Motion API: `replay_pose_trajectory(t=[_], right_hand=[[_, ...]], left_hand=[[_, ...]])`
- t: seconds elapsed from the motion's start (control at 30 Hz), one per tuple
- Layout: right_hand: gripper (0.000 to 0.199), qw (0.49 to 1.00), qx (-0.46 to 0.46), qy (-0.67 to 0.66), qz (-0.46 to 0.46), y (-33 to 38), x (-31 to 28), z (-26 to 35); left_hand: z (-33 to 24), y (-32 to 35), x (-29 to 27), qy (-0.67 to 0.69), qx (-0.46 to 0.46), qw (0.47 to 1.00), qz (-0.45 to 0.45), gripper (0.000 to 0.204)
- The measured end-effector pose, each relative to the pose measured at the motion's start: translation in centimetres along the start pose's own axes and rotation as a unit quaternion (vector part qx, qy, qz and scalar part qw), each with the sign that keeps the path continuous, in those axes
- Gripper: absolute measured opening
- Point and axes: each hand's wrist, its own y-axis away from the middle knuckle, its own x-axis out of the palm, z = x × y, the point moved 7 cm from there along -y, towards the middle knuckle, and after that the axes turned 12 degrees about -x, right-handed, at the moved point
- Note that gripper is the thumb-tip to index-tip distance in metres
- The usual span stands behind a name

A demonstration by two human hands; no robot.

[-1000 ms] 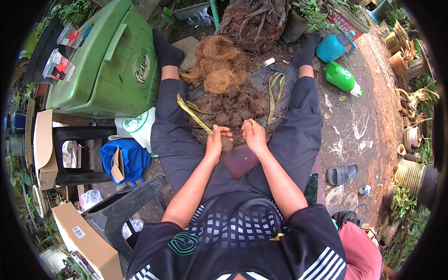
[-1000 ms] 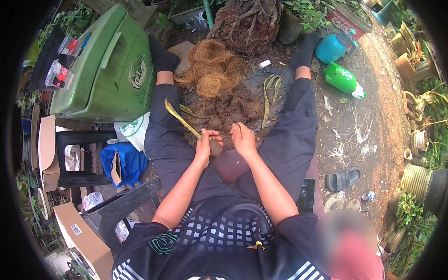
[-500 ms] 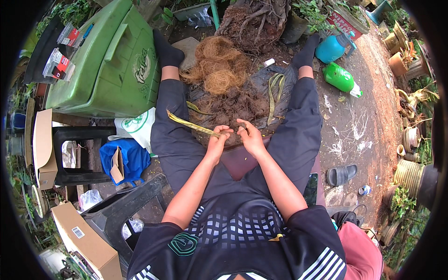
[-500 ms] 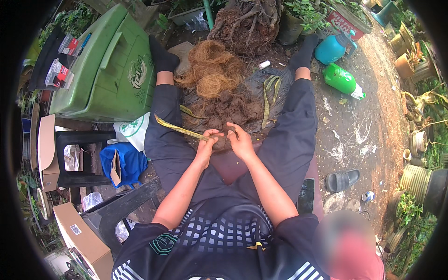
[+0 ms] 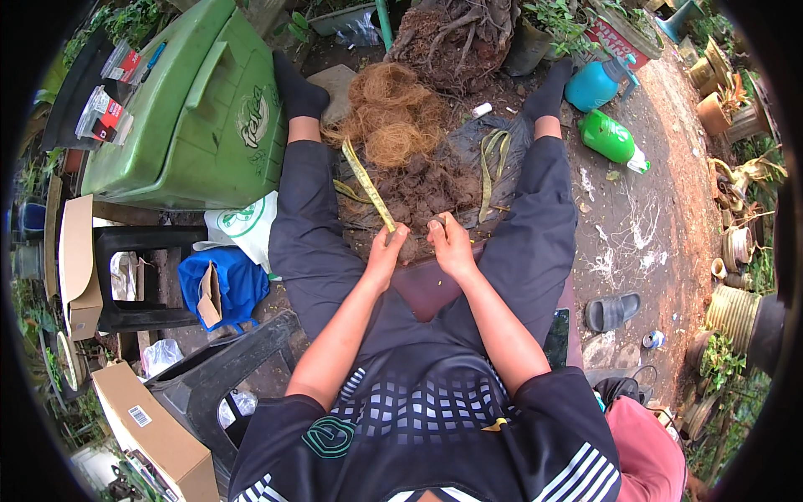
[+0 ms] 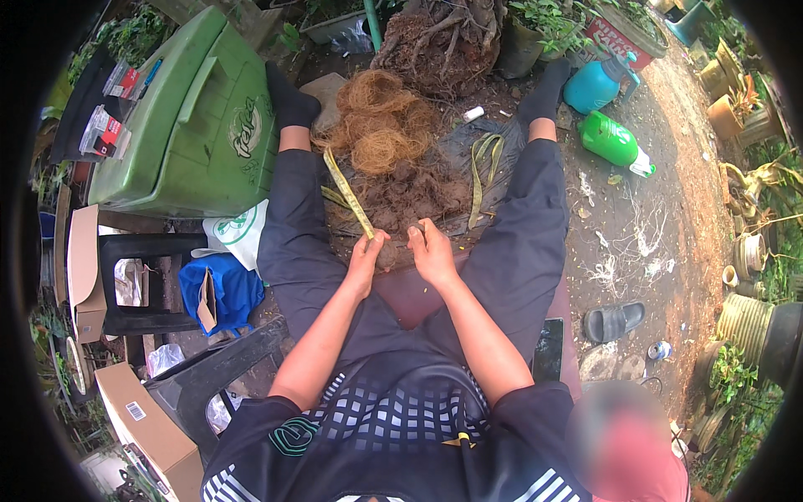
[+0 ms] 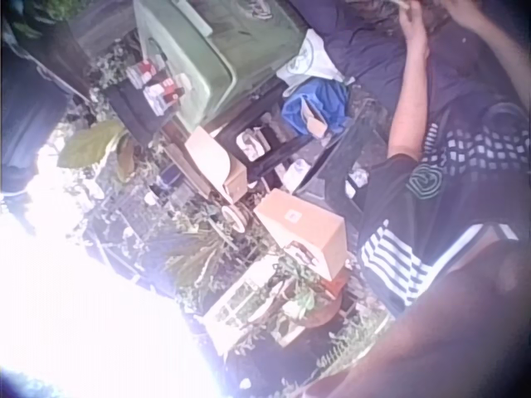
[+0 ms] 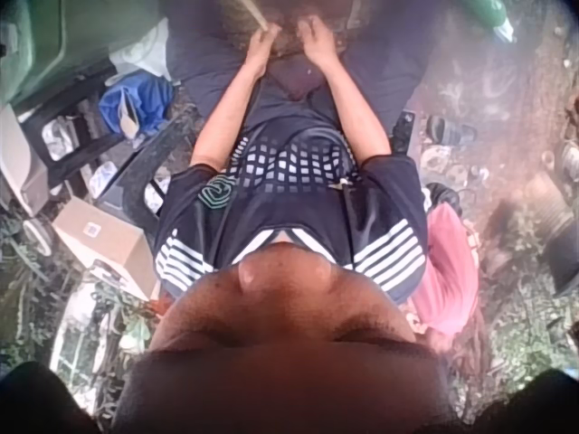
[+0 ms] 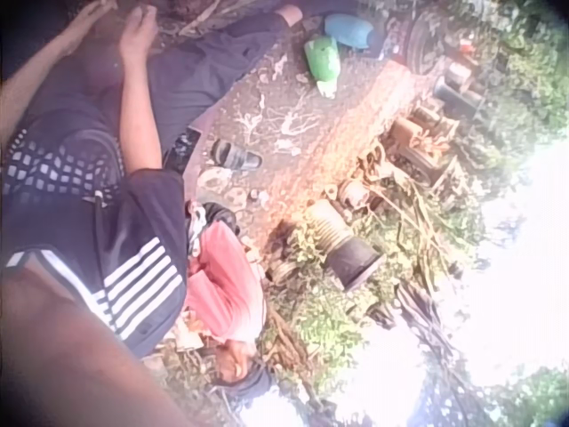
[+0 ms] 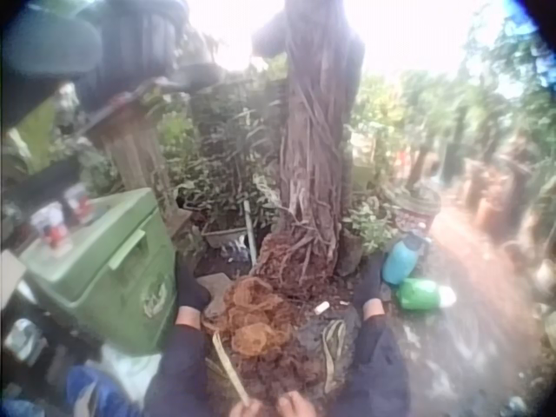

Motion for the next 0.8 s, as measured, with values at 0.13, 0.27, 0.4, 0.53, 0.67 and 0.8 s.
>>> replay_pose_trajectory(t=[0.13,0.27,0.4,0.53,0.67,0.8], right_hand=[[0.023,0.999,0.015,-0.016,-0.034,0.0,-0.4,-0.3],[0.021,0.991,0.09,-0.07,-0.069,0.0,-0.7,-1.4],[0.021,0.989,0.089,-0.094,-0.072,-0.2,-0.6,-1.1],[0.021,0.991,0.077,-0.079,-0.072,-0.2,-0.5,-1.0],[0.026,0.986,0.098,-0.1,-0.09,0.1,-0.6,-2.1],[0.027,0.978,0.103,-0.131,-0.128,-0.2,-0.8,-2.7]], left_hand=[[-6.9,-1.2,-1.3,-0.128,0.097,0.987,0.007,0.029],[-12.9,-1.1,-2.9,0.059,0.092,0.993,0.037,0.025],[-11.6,0.6,-0.6,-0.082,0.117,0.989,0.039,0.026],[-3.3,1.1,0.7,-0.092,-0.041,0.995,-0.008,0.027],[-2.5,0.7,0.7,-0.144,0.091,0.984,-0.052,0.032],[-4.2,0.2,0.2,-0.255,0.187,0.947,-0.06,0.034]])
